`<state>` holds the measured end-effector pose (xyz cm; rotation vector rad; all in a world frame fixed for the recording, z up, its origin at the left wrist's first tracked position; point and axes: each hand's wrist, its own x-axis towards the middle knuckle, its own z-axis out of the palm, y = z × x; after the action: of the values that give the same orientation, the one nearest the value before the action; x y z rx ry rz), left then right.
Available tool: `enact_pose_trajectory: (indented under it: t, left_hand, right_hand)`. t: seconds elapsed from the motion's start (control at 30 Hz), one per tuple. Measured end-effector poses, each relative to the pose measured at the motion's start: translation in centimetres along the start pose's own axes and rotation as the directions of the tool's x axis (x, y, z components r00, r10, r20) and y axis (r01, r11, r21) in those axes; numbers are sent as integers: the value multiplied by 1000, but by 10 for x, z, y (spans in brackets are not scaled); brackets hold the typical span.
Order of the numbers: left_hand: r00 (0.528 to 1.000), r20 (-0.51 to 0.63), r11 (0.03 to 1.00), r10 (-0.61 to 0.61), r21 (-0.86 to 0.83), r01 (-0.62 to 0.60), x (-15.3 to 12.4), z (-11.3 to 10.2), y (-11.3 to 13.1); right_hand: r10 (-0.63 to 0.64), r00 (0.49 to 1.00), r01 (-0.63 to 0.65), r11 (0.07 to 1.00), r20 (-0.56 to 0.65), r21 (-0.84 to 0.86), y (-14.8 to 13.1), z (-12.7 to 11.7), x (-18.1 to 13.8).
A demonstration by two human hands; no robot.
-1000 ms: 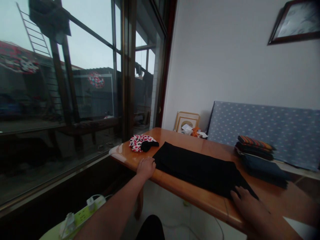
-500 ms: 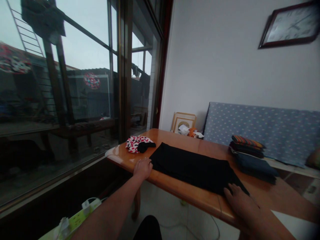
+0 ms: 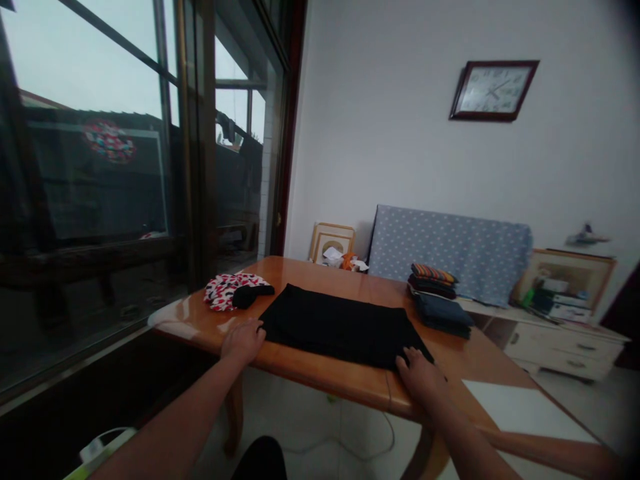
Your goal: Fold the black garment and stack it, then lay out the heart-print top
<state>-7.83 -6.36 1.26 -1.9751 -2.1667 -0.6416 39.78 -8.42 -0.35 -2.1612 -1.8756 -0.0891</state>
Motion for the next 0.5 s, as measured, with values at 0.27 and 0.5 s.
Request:
enact_pose_trajectory:
  t: [0.27, 0.5]
  left_hand:
    - [999, 46, 1000, -9, -1, 9, 4, -2, 0]
    - [991, 69, 993, -116, 33, 114, 30, -12, 14]
  right_hand:
    - [-5, 1000, 5, 1000, 17, -27, 7, 11, 6]
    - [-24, 1000, 24, 999, 13, -35, 14, 21, 12]
